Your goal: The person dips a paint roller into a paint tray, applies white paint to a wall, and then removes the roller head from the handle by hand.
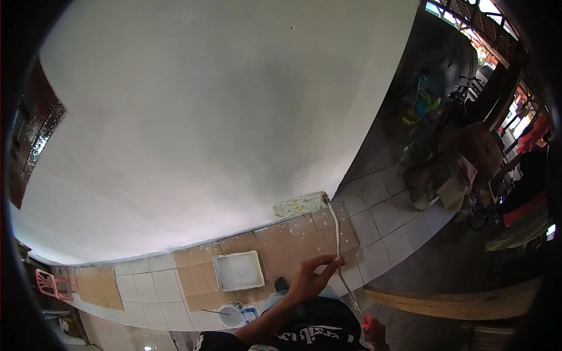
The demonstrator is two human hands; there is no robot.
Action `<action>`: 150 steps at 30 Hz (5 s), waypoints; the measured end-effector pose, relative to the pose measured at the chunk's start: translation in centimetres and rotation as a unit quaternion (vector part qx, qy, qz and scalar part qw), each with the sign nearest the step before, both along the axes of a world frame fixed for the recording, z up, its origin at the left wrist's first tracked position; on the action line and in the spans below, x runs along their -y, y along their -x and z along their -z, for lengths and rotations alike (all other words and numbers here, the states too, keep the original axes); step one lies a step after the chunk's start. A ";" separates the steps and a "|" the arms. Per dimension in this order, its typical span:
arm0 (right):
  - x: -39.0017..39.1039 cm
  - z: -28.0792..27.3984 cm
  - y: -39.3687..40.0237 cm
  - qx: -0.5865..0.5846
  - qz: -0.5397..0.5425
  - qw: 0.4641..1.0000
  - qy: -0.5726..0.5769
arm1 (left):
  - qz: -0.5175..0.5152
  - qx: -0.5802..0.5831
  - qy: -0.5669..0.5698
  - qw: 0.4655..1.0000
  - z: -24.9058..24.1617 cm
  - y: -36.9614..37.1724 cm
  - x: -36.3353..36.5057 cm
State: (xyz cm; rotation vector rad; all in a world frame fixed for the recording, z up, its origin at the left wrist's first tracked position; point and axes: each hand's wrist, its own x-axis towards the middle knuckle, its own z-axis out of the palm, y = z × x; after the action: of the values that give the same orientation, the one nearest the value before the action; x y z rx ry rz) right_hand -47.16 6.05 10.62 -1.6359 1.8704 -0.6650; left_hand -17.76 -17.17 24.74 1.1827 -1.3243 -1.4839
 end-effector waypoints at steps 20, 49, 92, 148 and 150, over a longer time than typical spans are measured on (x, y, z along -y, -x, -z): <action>0.1 2.7 4.0 -0.069 0.066 0.979 0.181 | -0.287 0.367 0.403 0.788 -9.5 -10.2 4.8; 0.3 -8.7 7.3 -0.263 0.114 0.922 0.260 | -0.039 0.402 0.360 0.841 -12.1 -13.8 9.2; 35.5 -11.9 0.5 0.363 0.023 0.931 0.000 | -0.460 0.127 -0.079 0.875 9.7 -23.0 10.4; 34.4 6.4 5.3 0.218 -0.070 0.971 0.067 | -0.352 0.166 -0.248 0.887 14.5 -9.4 -1.0; 32.9 5.6 5.8 0.247 -0.062 0.966 0.036 | -0.352 0.168 -0.273 0.879 14.9 -9.7 -2.4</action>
State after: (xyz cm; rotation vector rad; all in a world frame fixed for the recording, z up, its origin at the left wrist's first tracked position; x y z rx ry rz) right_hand -52.91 -26.88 4.99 -1.4479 1.3892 -0.9902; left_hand -8.08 -14.77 9.88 2.0891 -0.5281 -1.1416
